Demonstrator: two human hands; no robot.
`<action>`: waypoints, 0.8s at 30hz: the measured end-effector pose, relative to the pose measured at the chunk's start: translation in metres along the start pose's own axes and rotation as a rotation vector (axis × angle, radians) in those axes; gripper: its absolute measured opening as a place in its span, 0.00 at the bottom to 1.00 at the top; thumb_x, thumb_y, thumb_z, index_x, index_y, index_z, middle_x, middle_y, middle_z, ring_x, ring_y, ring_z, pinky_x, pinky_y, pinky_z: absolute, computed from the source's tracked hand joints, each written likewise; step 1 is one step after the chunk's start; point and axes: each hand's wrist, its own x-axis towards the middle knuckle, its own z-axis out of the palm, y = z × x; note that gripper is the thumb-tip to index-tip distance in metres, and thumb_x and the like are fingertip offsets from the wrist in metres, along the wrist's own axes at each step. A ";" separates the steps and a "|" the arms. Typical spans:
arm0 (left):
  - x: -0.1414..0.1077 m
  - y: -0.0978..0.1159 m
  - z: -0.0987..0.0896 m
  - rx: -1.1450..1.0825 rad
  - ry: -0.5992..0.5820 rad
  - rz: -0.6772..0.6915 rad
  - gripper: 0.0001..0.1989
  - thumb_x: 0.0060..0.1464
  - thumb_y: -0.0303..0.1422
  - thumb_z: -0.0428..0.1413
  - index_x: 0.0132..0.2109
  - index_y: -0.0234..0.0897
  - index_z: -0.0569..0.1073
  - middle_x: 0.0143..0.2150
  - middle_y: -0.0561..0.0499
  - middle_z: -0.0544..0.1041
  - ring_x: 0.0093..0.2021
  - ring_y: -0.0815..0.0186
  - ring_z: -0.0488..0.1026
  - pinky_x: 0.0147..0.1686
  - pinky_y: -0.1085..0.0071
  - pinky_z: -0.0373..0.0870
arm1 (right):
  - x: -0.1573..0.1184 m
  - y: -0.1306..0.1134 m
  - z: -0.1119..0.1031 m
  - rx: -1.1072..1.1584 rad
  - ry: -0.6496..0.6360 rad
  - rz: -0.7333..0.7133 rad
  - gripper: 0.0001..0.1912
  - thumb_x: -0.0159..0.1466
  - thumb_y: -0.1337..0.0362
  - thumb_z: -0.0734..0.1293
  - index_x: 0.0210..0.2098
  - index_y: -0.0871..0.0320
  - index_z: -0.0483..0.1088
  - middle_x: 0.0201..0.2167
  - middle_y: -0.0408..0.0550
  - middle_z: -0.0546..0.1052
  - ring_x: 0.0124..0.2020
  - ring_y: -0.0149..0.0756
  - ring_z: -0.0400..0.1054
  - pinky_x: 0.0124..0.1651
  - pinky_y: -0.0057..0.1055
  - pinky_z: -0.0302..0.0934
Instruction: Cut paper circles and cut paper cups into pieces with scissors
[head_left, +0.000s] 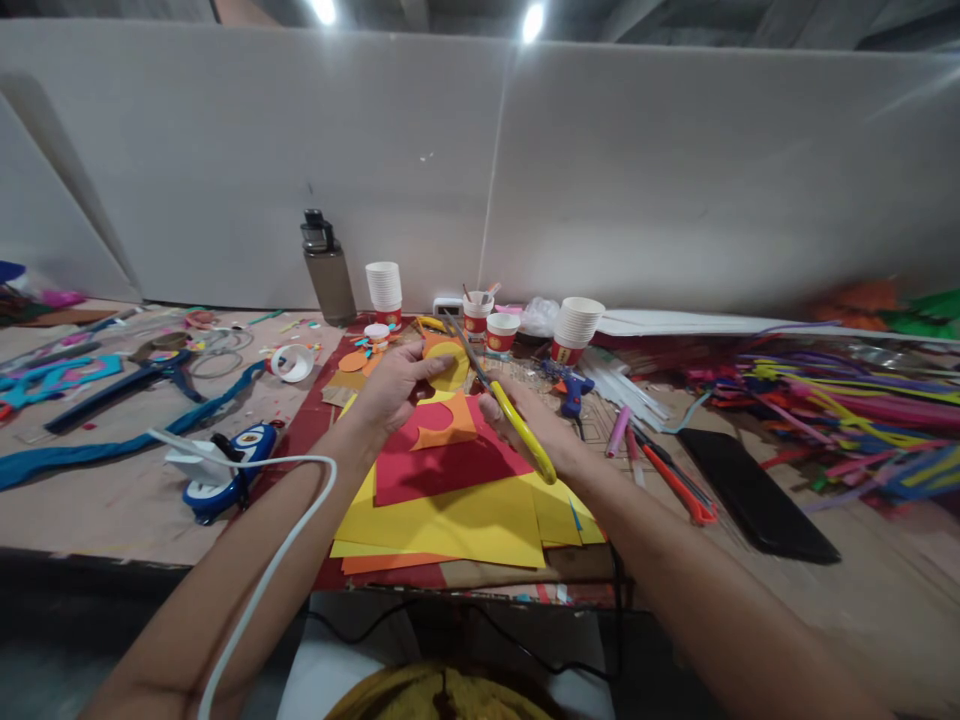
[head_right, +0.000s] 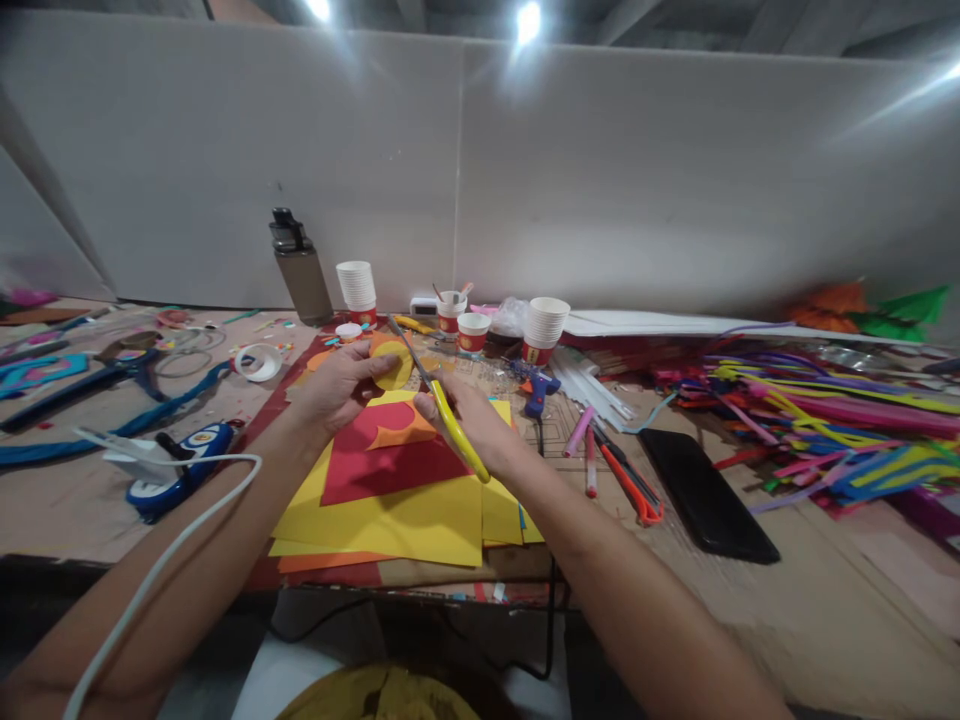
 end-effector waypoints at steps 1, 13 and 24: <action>0.000 0.000 0.000 0.005 -0.008 0.003 0.16 0.33 0.31 0.68 0.32 0.32 0.74 0.26 0.53 0.74 0.21 0.76 0.65 0.15 0.80 0.46 | 0.000 -0.001 0.000 -0.003 0.000 0.000 0.20 0.67 0.46 0.55 0.42 0.57 0.63 0.28 0.42 0.65 0.28 0.30 0.58 0.32 0.29 0.55; 0.000 0.001 -0.003 0.023 -0.039 0.017 0.16 0.33 0.32 0.68 0.31 0.32 0.74 0.24 0.54 0.72 0.21 0.76 0.64 0.16 0.81 0.46 | 0.000 -0.003 -0.004 -0.095 0.000 0.012 0.21 0.66 0.45 0.56 0.40 0.57 0.64 0.30 0.44 0.67 0.31 0.33 0.60 0.34 0.31 0.56; 0.000 0.000 -0.004 0.032 -0.051 0.023 0.14 0.35 0.32 0.68 0.32 0.33 0.75 0.25 0.53 0.73 0.22 0.76 0.65 0.16 0.80 0.47 | 0.000 -0.007 -0.004 -0.044 0.000 -0.014 0.22 0.66 0.44 0.55 0.40 0.57 0.64 0.33 0.46 0.68 0.34 0.35 0.61 0.37 0.33 0.58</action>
